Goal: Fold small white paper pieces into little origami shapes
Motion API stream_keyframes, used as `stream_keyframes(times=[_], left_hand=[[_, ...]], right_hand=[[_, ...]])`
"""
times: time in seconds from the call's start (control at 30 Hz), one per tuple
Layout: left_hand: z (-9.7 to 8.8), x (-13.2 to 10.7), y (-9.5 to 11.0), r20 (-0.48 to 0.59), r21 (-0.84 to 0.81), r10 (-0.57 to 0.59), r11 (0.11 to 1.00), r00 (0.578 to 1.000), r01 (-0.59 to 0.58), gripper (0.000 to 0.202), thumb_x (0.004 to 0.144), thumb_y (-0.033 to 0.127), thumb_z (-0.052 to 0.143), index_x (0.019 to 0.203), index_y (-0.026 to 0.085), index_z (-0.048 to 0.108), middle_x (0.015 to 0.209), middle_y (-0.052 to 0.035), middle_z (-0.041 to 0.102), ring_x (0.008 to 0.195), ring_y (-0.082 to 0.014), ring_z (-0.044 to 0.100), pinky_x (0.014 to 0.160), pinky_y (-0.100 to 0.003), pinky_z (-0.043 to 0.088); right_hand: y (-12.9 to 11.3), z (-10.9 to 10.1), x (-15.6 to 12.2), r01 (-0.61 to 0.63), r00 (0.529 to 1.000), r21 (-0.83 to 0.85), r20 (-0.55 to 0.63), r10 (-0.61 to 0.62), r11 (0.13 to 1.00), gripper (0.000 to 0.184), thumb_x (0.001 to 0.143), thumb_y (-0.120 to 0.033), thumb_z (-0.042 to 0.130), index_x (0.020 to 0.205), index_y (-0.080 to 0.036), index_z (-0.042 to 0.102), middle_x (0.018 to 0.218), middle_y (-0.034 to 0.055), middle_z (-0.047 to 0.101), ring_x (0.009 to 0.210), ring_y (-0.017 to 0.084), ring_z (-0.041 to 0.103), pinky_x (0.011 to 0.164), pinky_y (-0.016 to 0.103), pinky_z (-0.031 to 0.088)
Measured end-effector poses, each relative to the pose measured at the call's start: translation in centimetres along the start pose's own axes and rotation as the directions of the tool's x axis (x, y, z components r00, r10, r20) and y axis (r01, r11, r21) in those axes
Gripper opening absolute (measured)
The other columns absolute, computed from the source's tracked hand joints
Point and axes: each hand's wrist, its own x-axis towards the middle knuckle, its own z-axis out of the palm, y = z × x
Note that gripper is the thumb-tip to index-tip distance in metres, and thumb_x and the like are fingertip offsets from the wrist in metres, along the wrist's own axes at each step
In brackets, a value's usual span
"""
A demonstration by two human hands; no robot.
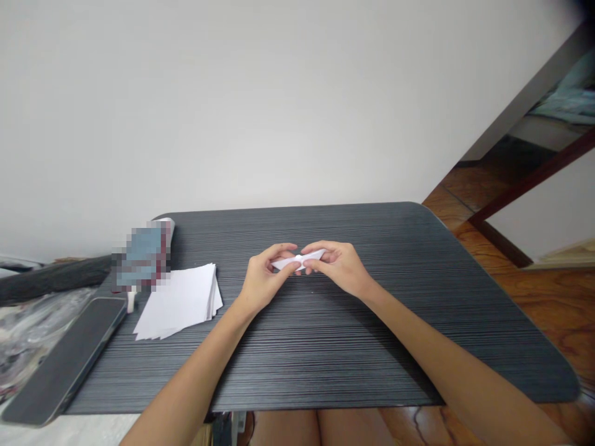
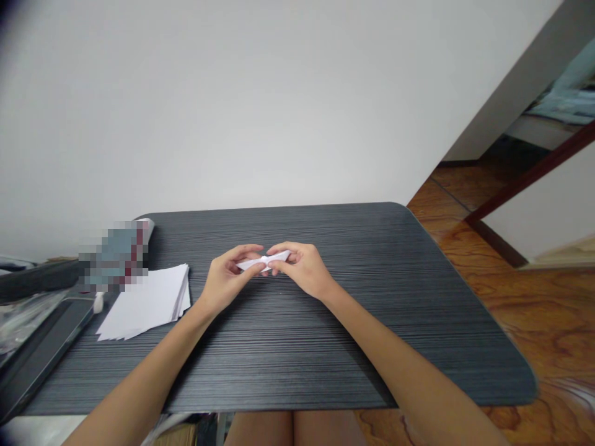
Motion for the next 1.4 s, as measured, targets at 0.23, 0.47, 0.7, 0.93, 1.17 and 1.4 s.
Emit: stream_keyframes(times=[0.23, 0.47, 0.7, 0.93, 1.17, 1.4], left_hand=[[-0.5, 0.3, -0.2, 0.149, -0.032, -0.135, 0.99, 0.98, 0.141, 0.037, 0.068, 0.032, 0.063, 0.098, 0.011, 0.056, 0.067, -0.0054, 0.066, 0.061, -0.0156, 0.062, 0.061, -0.027, 0.048], [-0.4, 0.2, 0.1, 0.154, 0.004, -0.182, 0.983, 0.971, 0.183, 0.033, 0.068, 0.029, 0.063, 0.095, 0.011, 0.059, 0.062, -0.0034, 0.065, 0.057, -0.0135, 0.061, 0.063, -0.026, 0.047], [-0.7, 0.2, -0.2, 0.215, 0.106, -0.214, 0.975, 0.953, 0.195, 0.028, 0.067, 0.036, 0.062, 0.082, 0.012, 0.065, 0.069, -0.0051, 0.066, 0.062, -0.0148, 0.06, 0.063, -0.025, 0.045], [-0.7, 0.1, -0.1, 0.141, 0.311, -0.128, 0.947, 0.982, 0.079, 0.029, 0.071, 0.041, 0.057, 0.073, 0.014, 0.067, 0.063, -0.0013, 0.064, 0.058, -0.011, 0.053, 0.055, -0.02, 0.037], [-0.5, 0.1, -0.1, 0.211, 0.317, -0.175, 0.943, 0.962, 0.102, 0.03, 0.073, 0.04, 0.054, 0.076, 0.013, 0.065, 0.06, -0.0003, 0.061, 0.055, -0.0093, 0.049, 0.052, -0.019, 0.034], [-0.5, 0.2, 0.0, 0.192, 0.39, -0.129, 0.92, 0.973, 0.045, 0.031, 0.074, 0.039, 0.053, 0.078, 0.012, 0.067, 0.065, -0.0016, 0.063, 0.056, -0.01, 0.05, 0.052, -0.019, 0.035]], right_hand=[[0.6, -0.1, 0.3, -0.051, 0.999, 0.053, 0.023, 0.05, 0.997, 0.029, 0.062, -0.023, 0.067, 0.087, -0.013, 0.059, 0.056, -0.0014, 0.061, 0.052, 0.011, 0.058, 0.056, 0.026, 0.048], [0.6, -0.2, 0.3, -0.123, 0.987, 0.087, 0.119, 0.112, 0.989, 0.048, 0.06, -0.016, 0.067, 0.105, -0.015, 0.048, 0.059, -0.0024, 0.062, 0.052, 0.011, 0.059, 0.053, 0.023, 0.048], [1.1, 0.0, 0.2, -0.089, 0.991, 0.0, 0.096, 0.088, 0.996, 0.032, 0.061, -0.017, 0.066, 0.091, -0.014, 0.056, 0.065, -0.0001, 0.064, 0.059, 0.012, 0.061, 0.063, 0.027, 0.05], [1.0, -0.3, 0.2, -0.074, 0.992, -0.108, 0.091, 0.084, 0.991, 0.023, 0.061, -0.021, 0.066, 0.083, -0.013, 0.061, 0.067, 0.002, 0.065, 0.062, 0.014, 0.061, 0.062, 0.025, 0.048], [0.3, -0.3, 0.1, -0.149, 0.978, -0.189, 0.121, 0.173, 0.971, 0.016, 0.065, -0.025, 0.064, 0.072, -0.011, 0.063, 0.055, 0.0024, 0.064, 0.054, 0.012, 0.058, 0.052, 0.021, 0.041], [0.6, -0.3, 0.2, -0.146, 0.977, -0.146, 0.136, 0.166, 0.978, 0.015, 0.065, -0.022, 0.064, 0.075, -0.012, 0.063, 0.056, 0.0017, 0.064, 0.054, 0.011, 0.057, 0.052, 0.021, 0.041]])
